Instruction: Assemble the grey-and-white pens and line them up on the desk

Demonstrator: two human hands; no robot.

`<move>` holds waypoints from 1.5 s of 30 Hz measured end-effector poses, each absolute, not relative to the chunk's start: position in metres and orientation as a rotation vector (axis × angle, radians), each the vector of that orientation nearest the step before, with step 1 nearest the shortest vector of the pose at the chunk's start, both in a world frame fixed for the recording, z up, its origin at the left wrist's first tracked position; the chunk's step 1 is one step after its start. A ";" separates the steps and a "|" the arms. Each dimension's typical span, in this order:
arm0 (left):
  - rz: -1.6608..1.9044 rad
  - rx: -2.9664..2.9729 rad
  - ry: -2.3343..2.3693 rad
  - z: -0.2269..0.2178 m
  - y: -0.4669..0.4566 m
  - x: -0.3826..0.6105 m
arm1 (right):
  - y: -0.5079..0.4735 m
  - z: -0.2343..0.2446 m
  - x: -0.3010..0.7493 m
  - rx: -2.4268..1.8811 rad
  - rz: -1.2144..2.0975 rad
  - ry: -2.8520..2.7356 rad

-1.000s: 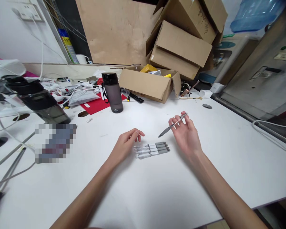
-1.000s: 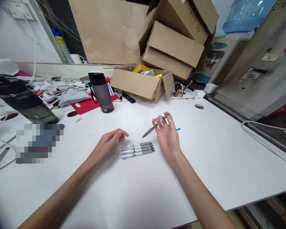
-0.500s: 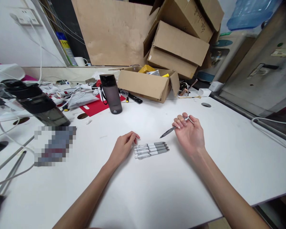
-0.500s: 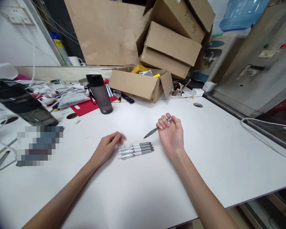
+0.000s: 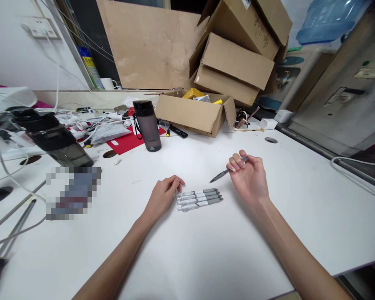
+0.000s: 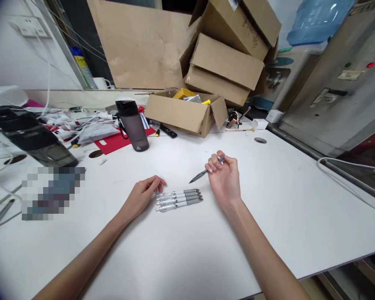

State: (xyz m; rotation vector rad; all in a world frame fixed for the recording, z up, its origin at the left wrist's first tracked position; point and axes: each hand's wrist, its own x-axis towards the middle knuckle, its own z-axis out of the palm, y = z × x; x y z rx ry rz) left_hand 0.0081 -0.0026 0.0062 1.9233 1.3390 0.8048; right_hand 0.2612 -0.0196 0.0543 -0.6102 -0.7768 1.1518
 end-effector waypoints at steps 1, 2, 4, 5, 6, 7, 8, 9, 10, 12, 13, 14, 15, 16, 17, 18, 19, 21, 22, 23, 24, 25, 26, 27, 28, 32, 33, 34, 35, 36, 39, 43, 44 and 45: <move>0.804 1.927 1.339 0.006 -0.003 0.008 | -0.019 0.054 0.262 -0.600 1.143 -0.773; 0.802 1.929 1.341 0.007 -0.003 0.008 | -0.019 0.054 0.262 -0.585 1.142 -0.766; 0.795 1.926 1.346 0.007 -0.002 0.008 | -0.019 0.055 0.263 -0.546 1.164 -0.734; 0.788 1.924 1.346 0.007 -0.002 0.008 | -0.019 0.055 0.263 -0.526 1.183 -0.710; 0.782 1.922 1.344 0.006 -0.002 0.008 | -0.019 0.054 0.263 -0.512 1.202 -0.683; 0.779 1.921 1.343 0.006 -0.002 0.008 | -0.020 0.054 0.263 -0.506 1.215 -0.659; 0.776 1.920 1.342 0.006 -0.002 0.008 | -0.020 0.054 0.263 -0.506 1.221 -0.639; 0.776 1.920 1.342 0.005 -0.002 0.008 | -0.020 0.053 0.264 -0.511 1.222 -0.624; 0.777 1.921 1.342 0.005 -0.002 0.008 | -0.020 0.052 0.264 -0.516 1.223 -0.617; 0.783 1.923 1.342 0.004 -0.002 0.008 | -0.019 0.051 0.265 -0.513 1.234 -0.614; 0.783 1.926 1.341 0.004 -0.002 0.008 | -0.019 0.051 0.266 -0.506 1.246 -0.618; 0.782 1.928 1.341 0.004 -0.002 0.008 | -0.019 0.050 0.266 -0.498 1.259 -0.625; 0.780 1.930 1.341 0.004 -0.001 0.008 | -0.019 0.050 0.266 -0.490 1.270 -0.630; 0.777 1.930 1.341 0.005 -0.001 0.008 | -0.019 0.050 0.266 -0.480 1.281 -0.630; 0.773 1.930 1.342 0.005 -0.001 0.009 | -0.019 0.050 0.266 -0.466 1.291 -0.621; 0.771 1.927 1.344 0.005 -0.001 0.009 | -0.019 0.050 0.266 -0.447 1.303 -0.603; 0.770 1.924 1.347 0.005 -0.001 0.009 | -0.019 0.051 0.266 -0.424 1.315 -0.577; 0.768 1.919 1.351 0.005 -0.001 0.009 | -0.020 0.051 0.266 -0.373 1.344 -0.519; 0.768 1.919 1.353 0.005 -0.002 0.009 | -0.020 0.051 0.266 -0.351 1.359 -0.494; 0.768 1.918 1.355 0.005 -0.002 0.009 | -0.020 0.050 0.266 -0.335 1.372 -0.475; 0.768 1.918 1.356 0.005 -0.002 0.009 | -0.020 0.050 0.266 -0.327 1.378 -0.461; 0.769 1.918 1.356 0.005 -0.002 0.009 | -0.019 0.050 0.266 -0.328 1.378 -0.453; 0.770 1.917 1.354 0.005 -0.002 0.008 | -0.019 0.049 0.266 -0.335 1.372 -0.452; 0.772 1.915 1.352 0.005 -0.002 0.008 | -0.019 0.049 0.267 -0.346 1.363 -0.452; 0.775 1.913 1.348 0.005 -0.002 0.008 | -0.018 0.049 0.266 -0.356 1.355 -0.451; 0.784 1.911 1.340 0.004 -0.001 0.009 | -0.017 0.048 0.265 -0.348 1.381 -0.438; 0.784 1.911 1.341 0.003 -0.001 0.009 | -0.017 0.048 0.265 -0.346 1.384 -0.436; 0.784 1.911 1.342 0.003 -0.001 0.009 | -0.017 0.048 0.266 -0.348 1.376 -0.435; 0.783 1.910 1.344 0.003 -0.001 0.009 | -0.017 0.047 0.266 -0.355 1.359 -0.434; 0.781 1.910 1.346 0.003 -0.001 0.009 | -0.017 0.047 0.267 -0.361 1.340 -0.432; 0.782 1.912 1.344 0.004 -0.001 0.009 | -0.016 0.046 0.270 -0.347 1.318 -0.421; 0.783 1.913 1.348 0.003 -0.001 0.008 | -0.016 0.045 0.271 -0.336 1.327 -0.450; 0.783 1.911 1.348 0.003 -0.001 0.008 | -0.017 0.045 0.271 -0.347 1.313 -0.469; 0.783 1.908 1.346 0.003 -0.001 0.009 | -0.017 0.046 0.270 -0.357 1.296 -0.486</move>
